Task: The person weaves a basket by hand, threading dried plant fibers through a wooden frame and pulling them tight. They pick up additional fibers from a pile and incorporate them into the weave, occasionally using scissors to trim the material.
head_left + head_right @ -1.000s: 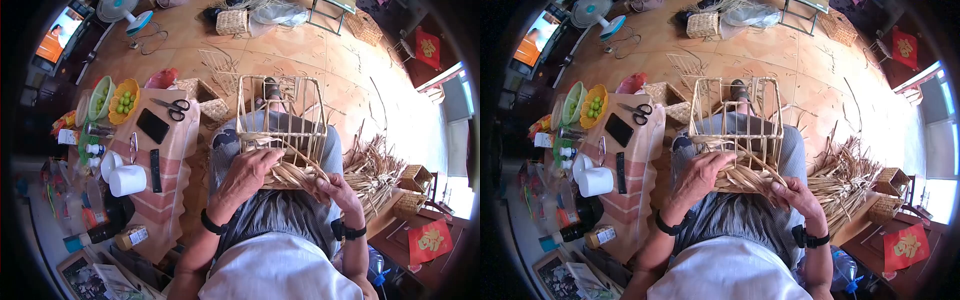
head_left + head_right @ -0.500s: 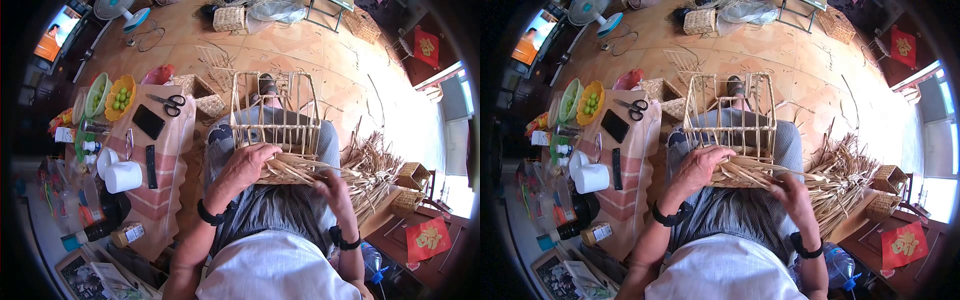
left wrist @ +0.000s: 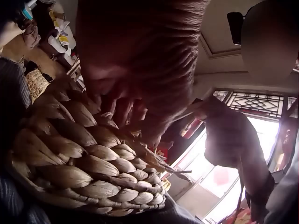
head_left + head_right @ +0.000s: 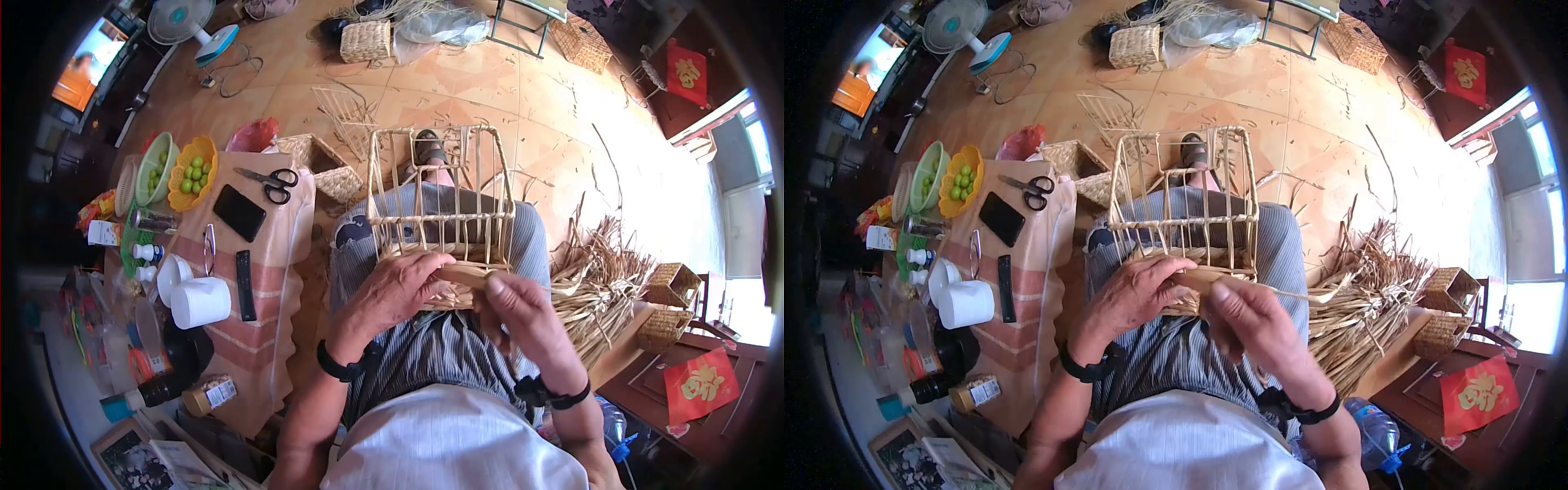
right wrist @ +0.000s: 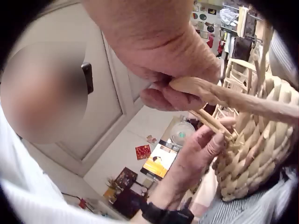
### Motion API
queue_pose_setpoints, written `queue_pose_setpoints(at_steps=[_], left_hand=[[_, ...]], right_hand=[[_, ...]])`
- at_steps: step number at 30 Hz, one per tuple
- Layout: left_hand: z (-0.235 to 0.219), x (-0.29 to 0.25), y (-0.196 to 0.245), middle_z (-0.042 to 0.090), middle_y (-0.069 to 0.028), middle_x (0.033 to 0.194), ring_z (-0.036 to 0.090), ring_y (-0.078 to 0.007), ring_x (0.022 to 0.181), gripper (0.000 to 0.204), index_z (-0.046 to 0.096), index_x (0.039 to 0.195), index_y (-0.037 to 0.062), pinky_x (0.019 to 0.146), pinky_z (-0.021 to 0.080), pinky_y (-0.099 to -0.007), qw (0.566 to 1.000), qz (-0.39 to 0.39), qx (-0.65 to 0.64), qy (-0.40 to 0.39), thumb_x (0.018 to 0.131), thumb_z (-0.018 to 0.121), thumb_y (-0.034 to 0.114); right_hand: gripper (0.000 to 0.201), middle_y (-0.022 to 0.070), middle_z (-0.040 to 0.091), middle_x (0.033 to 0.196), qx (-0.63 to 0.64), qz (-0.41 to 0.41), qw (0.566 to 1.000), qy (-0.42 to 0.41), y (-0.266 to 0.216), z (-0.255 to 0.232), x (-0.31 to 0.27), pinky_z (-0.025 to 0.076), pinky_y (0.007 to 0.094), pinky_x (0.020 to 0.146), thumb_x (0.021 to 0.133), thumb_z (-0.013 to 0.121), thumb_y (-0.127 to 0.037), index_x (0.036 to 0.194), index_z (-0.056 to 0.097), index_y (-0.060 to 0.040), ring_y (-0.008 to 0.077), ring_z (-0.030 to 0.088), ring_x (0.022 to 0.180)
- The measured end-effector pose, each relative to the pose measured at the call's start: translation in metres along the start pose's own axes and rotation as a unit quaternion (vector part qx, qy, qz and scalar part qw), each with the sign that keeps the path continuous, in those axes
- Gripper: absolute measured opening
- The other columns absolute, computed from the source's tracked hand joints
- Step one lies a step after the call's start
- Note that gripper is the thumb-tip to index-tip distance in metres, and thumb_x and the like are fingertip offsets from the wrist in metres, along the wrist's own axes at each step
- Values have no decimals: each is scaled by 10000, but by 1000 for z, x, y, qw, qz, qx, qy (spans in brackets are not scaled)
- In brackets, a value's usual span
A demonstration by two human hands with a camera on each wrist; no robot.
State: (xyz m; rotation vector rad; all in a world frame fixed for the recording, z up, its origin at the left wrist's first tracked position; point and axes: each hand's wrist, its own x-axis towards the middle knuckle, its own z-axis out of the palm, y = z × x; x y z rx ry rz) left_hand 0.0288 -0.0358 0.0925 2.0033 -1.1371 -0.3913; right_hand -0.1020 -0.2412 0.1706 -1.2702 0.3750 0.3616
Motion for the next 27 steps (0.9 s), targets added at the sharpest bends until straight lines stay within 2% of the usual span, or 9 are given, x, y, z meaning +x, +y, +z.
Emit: queue_pose_setpoints(at_steps=[3,7,10,13,15,18,22,25,27], left_hand=[[8,0,-3,758,-183,1116,745,-385,1025,301,667,1254,65,894,589,-455,999,-43,-19,15,981,757,153],[20,2,-9,763,-167,986,761,-382,884,242,671,1197,64,772,601,-451,996,-64,15,66,989,759,151],[22,5,-11,760,-172,937,762,-384,855,217,679,1170,68,737,601,-457,994,-72,4,83,991,760,161],[22,7,-8,759,-178,916,763,-387,852,190,691,1140,68,721,600,-465,994,-72,14,84,989,760,161],[21,8,-7,759,-184,920,762,-392,866,179,700,1121,65,729,601,-472,993,-75,18,85,986,763,165],[23,8,-5,764,-184,919,767,-391,863,270,675,1212,74,736,605,-476,991,-53,78,99,978,773,169],[34,1,5,759,-147,947,769,-327,894,617,525,1485,44,767,599,-448,986,-22,115,115,928,781,110],[67,-3,8,756,-182,992,747,-376,903,601,570,1396,-4,801,591,-494,960,-38,265,84,860,802,140],[80,5,6,731,-164,943,712,-383,843,523,620,1332,-13,763,577,-499,972,-79,208,72,876,768,197]], right_hand=[[511,77,598,608,97,-44,994,-11,-4,-22,8,425,249,421,1165,482,-449,1063,660,19,135,535,442],[447,134,636,658,304,-220,926,-30,15,-46,10,516,275,483,1176,437,-360,1108,603,49,224,615,490],[313,96,705,801,108,-157,980,50,27,-55,15,534,258,551,1162,522,-270,1210,618,24,163,660,590],[288,49,722,877,-125,-71,985,93,23,-25,27,507,239,582,1106,671,-193,1306,613,7,92,672,697],[270,32,702,860,-244,-157,950,112,32,-14,47,495,243,570,1094,693,-195,1261,631,9,86,639,664],[245,28,704,859,-153,-110,972,139,33,-19,74,512,250,579,1086,709,-207,1182,660,13,83,636,663],[247,42,731,888,69,-161,974,141,34,-40,80,565,277,611,1086,712,-216,1121,677,26,102,674,713],[245,63,746,936,-35,-187,966,176,45,-42,89,596,286,677,1095,697,-204,1161,670,31,128,713,798],[293,99,770,1037,-93,-164,971,148,36,-34,87,611,299,825,1102,672,-143,1302,633,67,160,749,932]])
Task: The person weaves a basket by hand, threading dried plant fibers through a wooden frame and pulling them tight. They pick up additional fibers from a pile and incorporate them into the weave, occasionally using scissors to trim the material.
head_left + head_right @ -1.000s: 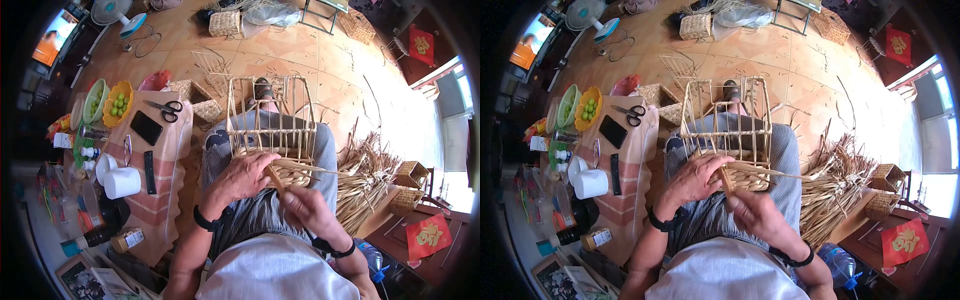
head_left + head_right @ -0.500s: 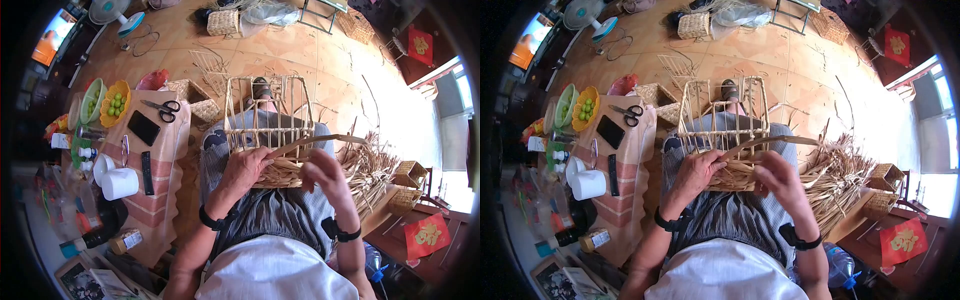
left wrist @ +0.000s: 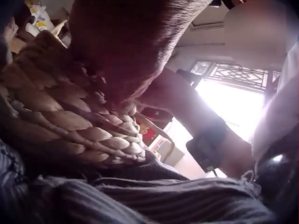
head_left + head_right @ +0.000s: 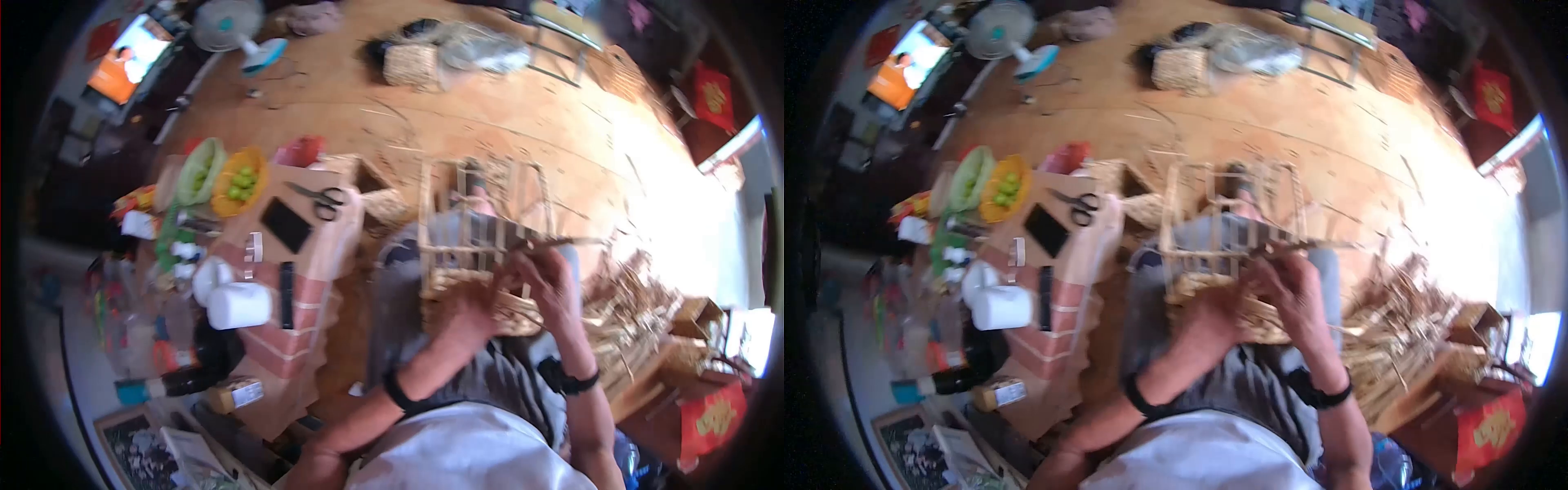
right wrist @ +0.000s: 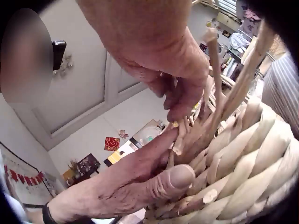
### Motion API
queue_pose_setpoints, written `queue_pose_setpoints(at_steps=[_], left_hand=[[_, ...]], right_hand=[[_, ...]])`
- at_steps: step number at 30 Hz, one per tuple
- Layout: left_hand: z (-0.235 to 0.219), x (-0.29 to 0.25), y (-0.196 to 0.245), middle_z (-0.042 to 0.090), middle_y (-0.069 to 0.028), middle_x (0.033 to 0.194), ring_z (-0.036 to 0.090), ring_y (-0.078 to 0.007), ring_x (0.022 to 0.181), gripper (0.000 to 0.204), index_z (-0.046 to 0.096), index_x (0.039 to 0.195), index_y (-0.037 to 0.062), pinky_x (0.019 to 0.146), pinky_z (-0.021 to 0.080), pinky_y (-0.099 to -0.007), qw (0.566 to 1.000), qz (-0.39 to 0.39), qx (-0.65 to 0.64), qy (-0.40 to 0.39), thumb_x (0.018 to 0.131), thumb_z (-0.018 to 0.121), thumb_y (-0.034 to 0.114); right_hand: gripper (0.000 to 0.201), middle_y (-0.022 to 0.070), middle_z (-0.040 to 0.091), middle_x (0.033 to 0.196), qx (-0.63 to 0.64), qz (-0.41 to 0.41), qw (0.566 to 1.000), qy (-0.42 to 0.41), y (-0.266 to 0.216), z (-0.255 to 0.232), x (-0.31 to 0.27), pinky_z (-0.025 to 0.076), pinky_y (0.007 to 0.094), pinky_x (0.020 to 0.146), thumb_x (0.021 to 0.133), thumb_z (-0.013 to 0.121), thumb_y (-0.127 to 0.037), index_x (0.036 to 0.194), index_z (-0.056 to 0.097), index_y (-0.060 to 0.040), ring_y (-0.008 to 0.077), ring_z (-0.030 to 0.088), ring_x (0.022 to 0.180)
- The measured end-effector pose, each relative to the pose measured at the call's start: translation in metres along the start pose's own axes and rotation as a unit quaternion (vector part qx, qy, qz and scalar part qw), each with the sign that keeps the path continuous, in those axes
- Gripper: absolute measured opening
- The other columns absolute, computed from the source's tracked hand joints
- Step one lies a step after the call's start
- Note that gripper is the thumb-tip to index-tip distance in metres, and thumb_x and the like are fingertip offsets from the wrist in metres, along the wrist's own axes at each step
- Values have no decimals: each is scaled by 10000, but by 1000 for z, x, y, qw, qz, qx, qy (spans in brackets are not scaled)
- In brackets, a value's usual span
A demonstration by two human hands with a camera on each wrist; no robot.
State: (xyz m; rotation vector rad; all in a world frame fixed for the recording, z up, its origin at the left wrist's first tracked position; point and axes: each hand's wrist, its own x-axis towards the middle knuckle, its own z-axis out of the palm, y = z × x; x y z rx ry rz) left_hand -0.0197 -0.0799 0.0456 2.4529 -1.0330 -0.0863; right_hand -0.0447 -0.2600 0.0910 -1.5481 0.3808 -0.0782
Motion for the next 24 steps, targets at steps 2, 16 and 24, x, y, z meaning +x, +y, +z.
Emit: queue_pose_setpoints(at_steps=[2,16,24], left_hand=[[32,-1,-7,701,-150,909,698,-370,800,373,670,1230,21,729,564,-489,999,-17,32,17,901,708,191],[41,-10,-38,639,-210,1161,656,-376,1117,273,641,1197,1,946,514,-497,993,89,-82,4,969,612,148],[19,-14,-32,624,-170,1258,638,-366,1209,424,629,1333,57,1048,495,-484,991,71,-92,-65,928,689,168]], right_hand=[[261,106,776,1042,-44,-91,994,-31,-11,6,-4,612,299,852,1071,624,1,1320,629,83,175,755,965],[153,177,700,907,-481,-208,852,12,8,25,-7,537,493,643,864,731,-97,1006,687,-59,411,707,777],[256,216,701,939,-385,-211,897,43,1,24,-19,560,456,688,922,676,-1,1170,732,-33,416,701,802]])
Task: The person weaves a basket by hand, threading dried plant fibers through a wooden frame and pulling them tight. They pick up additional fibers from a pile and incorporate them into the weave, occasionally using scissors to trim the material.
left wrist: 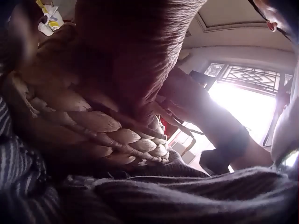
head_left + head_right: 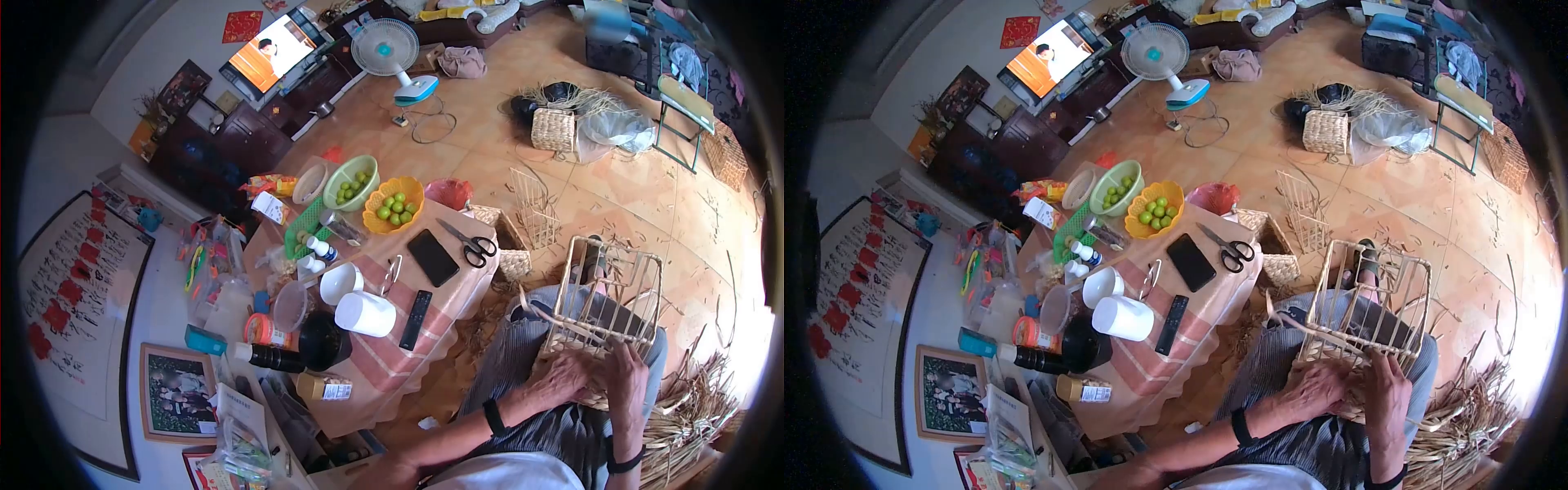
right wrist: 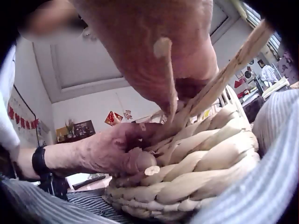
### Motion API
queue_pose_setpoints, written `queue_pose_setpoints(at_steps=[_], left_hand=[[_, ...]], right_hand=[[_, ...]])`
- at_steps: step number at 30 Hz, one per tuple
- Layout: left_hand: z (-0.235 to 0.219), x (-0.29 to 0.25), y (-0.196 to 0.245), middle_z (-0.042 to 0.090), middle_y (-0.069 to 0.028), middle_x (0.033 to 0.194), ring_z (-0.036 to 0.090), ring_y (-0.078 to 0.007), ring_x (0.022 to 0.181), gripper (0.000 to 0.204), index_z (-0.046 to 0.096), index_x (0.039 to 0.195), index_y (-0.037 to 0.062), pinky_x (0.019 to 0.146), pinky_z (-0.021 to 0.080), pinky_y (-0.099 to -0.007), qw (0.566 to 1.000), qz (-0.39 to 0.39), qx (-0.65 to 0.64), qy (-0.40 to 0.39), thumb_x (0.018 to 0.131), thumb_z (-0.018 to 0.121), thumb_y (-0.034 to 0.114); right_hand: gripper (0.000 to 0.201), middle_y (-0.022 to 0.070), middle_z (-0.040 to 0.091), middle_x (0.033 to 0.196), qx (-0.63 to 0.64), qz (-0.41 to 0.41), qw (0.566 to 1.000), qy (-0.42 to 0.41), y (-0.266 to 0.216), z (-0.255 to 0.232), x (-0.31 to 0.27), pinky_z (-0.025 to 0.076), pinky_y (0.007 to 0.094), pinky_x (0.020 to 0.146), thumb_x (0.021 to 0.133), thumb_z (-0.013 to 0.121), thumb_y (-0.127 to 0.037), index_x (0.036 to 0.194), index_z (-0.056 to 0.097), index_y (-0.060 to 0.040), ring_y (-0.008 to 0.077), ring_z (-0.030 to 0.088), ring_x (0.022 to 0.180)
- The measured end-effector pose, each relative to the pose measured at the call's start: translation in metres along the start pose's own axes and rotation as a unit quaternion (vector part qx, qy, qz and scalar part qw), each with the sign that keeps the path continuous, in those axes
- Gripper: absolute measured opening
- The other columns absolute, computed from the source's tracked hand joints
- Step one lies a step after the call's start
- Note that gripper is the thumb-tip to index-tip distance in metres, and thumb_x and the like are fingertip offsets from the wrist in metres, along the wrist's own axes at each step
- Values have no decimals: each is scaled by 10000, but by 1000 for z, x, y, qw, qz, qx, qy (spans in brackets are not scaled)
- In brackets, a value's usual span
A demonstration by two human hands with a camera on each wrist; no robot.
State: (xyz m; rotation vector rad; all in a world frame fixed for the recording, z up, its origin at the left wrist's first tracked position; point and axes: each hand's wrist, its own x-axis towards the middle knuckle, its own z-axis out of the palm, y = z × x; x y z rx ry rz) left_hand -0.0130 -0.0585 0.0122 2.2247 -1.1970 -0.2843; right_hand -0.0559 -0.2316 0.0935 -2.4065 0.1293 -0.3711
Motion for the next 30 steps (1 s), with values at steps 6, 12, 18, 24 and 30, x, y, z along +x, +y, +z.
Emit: queue_pose_setpoints(at_steps=[6,12,18,24,30], left_hand=[[13,-14,7,617,-140,1259,637,-318,1197,532,591,1434,62,1055,497,-455,992,41,81,84,926,693,182],[6,9,-2,635,-139,1218,642,-323,1170,609,592,1373,52,1017,505,-464,996,37,10,78,827,819,195],[-22,15,-7,678,-119,1092,680,-339,1100,530,638,1214,90,951,525,-464,996,33,-55,66,774,898,230],[-53,11,16,696,-141,1106,697,-380,1082,407,682,1186,102,932,563,-490,998,-15,-54,-20,843,844,252],[-93,17,14,642,-181,1476,641,-352,1348,816,529,1522,69,1160,523,-428,981,-28,-165,-97,795,897,43]], right_hand=[[184,7,708,973,397,196,896,40,31,-5,-44,490,227,610,1042,700,-18,1225,700,-24,48,628,768],[136,16,717,967,517,202,824,114,66,8,-27,502,223,540,1052,711,-84,1183,698,-52,69,647,704],[221,29,690,913,605,239,746,146,112,24,-80,537,225,556,1053,692,-77,1268,643,-60,106,660,698],[434,-55,559,876,370,301,876,75,56,-5,-72,425,248,598,940,817,-68,1344,660,-62,63,524,707],[202,48,688,759,243,124,961,-54,55,-15,-45,472,346,547,1112,644,-200,1044,637,-9,187,608,570]])
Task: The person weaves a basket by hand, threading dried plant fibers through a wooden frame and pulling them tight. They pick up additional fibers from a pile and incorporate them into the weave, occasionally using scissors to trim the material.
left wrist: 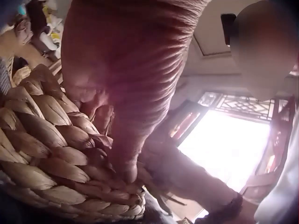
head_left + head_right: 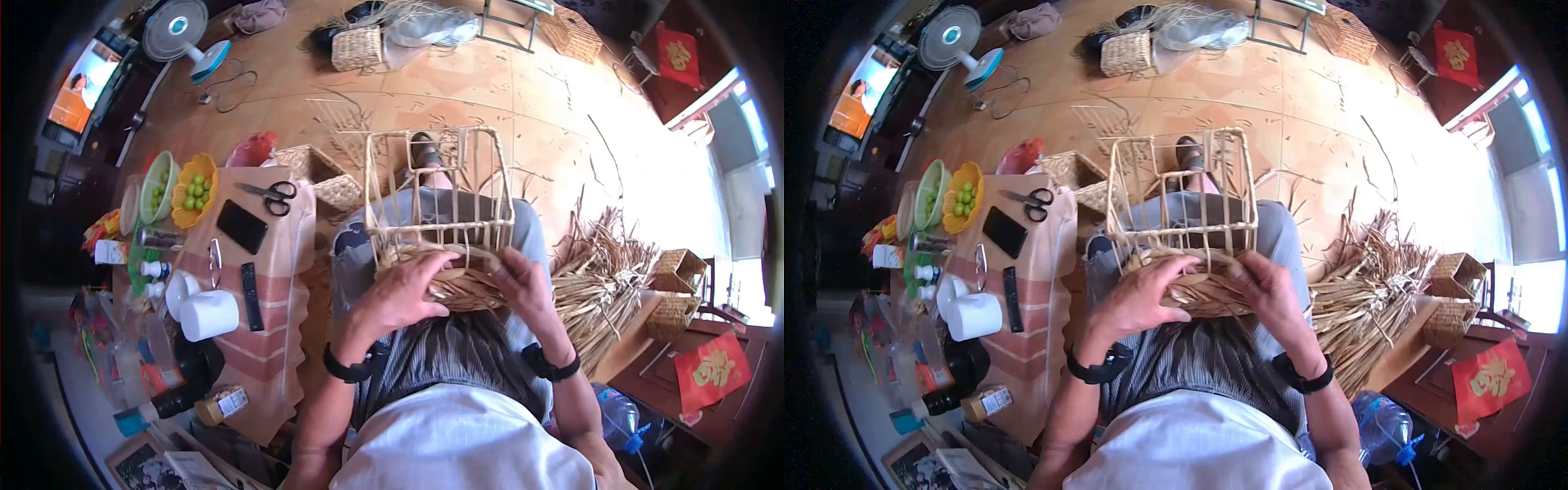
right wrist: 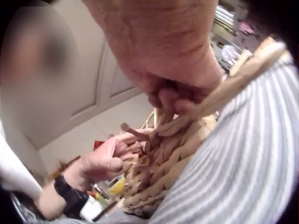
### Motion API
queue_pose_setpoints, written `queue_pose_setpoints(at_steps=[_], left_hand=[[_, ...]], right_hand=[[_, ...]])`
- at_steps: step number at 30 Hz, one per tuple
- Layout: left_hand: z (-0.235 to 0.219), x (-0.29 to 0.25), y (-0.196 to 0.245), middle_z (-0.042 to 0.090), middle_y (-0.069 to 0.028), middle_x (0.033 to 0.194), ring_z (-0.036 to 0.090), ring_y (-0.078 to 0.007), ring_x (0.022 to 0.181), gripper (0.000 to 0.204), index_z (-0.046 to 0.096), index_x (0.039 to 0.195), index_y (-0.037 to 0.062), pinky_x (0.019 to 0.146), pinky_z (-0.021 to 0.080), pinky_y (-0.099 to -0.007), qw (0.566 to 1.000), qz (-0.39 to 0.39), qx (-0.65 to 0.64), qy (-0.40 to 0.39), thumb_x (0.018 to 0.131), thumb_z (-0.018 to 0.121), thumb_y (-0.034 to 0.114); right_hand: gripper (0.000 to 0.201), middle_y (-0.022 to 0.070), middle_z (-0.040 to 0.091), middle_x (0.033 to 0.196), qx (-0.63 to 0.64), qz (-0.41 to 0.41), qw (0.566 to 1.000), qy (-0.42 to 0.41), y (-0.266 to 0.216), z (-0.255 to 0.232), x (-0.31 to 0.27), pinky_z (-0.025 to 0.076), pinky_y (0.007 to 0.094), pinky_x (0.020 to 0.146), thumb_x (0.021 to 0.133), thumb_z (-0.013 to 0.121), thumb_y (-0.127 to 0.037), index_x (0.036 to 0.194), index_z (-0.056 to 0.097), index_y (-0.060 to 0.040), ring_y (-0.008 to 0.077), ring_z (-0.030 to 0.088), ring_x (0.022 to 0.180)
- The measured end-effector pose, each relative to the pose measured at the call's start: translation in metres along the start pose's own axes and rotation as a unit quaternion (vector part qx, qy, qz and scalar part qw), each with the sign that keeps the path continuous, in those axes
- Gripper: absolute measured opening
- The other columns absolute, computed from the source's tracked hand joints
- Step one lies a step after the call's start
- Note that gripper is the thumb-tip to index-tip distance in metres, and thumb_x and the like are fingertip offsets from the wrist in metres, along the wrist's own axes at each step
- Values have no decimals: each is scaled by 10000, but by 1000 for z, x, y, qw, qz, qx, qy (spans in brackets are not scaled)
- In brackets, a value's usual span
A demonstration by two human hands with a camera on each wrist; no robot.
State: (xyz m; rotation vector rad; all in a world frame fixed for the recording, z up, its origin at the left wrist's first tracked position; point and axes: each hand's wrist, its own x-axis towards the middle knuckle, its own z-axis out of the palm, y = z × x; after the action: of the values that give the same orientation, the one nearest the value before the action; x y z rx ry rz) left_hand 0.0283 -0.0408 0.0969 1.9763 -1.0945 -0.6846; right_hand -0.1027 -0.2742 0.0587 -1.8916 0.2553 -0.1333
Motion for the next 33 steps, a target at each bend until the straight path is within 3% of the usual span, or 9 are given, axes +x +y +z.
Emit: queue_pose_setpoints(at_steps=[3,6,8,14,22,24,26,28,33], left_hand=[[-13,2,5,704,-174,1390,695,-325,1269,680,594,1472,71,1095,556,-399,991,-63,-111,-32,846,859,53],[0,5,-15,746,-171,1306,739,-289,1181,488,652,1410,71,1024,573,-384,997,-5,-68,29,938,776,82],[4,7,-10,787,-160,1185,788,-280,983,286,681,1364,94,829,611,-405,993,-36,-89,67,1093,615,159],[41,-1,-12,779,-164,1024,763,-370,940,163,730,1195,83,812,580,-460,962,9,158,222,1067,635,119],[46,6,-21,768,-177,1005,756,-391,888,170,696,1211,70,777,574,-473,961,11,130,244,1059,624,94],[48,6,-24,767,-178,1012,753,-394,896,168,693,1209,66,788,574,-477,960,9,135,244,1059,621,91],[47,4,-24,762,-192,1057,748,-408,937,169,681,1216,57,809,573,-482,964,-16,136,230,1071,605,101],[48,5,-34,760,-200,1078,745,-416,960,173,676,1221,54,819,570,-485,962,-13,136,235,1079,593,108],[47,5,-30,756,-205,1092,735,-442,992,190,663,1228,52,843,561,-503,963,-30,146,225,1103,553,143]], right_hand=[[240,-18,612,717,431,139,890,51,6,-15,-5,427,244,511,1159,556,-263,1072,676,-75,79,555,568],[250,-35,598,717,320,193,927,38,5,-12,-18,415,245,507,1149,577,-299,1087,677,-79,61,531,570],[336,-35,604,704,102,275,950,-102,4,-14,-25,434,263,541,1105,665,-372,1020,696,-49,57,535,617],[530,18,624,691,186,12,946,-265,14,-30,-60,503,305,692,1100,655,-460,823,717,-11,125,591,706],[702,96,711,739,465,133,875,-30,108,-102,-156,550,325,740,1148,449,-567,771,706,-33,195,654,710],[475,112,736,785,339,368,858,114,159,-111,-178,545,382,625,1136,571,-433,1000,739,-10,206,738,794],[305,161,749,854,-106,338,921,159,214,-98,-194,564,440,681,1081,666,-287,1220,687,-16,294,761,831],[450,211,746,910,-179,342,908,165,240,-95,-191,568,498,730,1013,718,-205,1413,576,-57,398,746,863],[134,192,732,976,-425,268,854,134,327,-101,-212,583,555,758,990,609,-173,1095,584,-92,442,737,895]])
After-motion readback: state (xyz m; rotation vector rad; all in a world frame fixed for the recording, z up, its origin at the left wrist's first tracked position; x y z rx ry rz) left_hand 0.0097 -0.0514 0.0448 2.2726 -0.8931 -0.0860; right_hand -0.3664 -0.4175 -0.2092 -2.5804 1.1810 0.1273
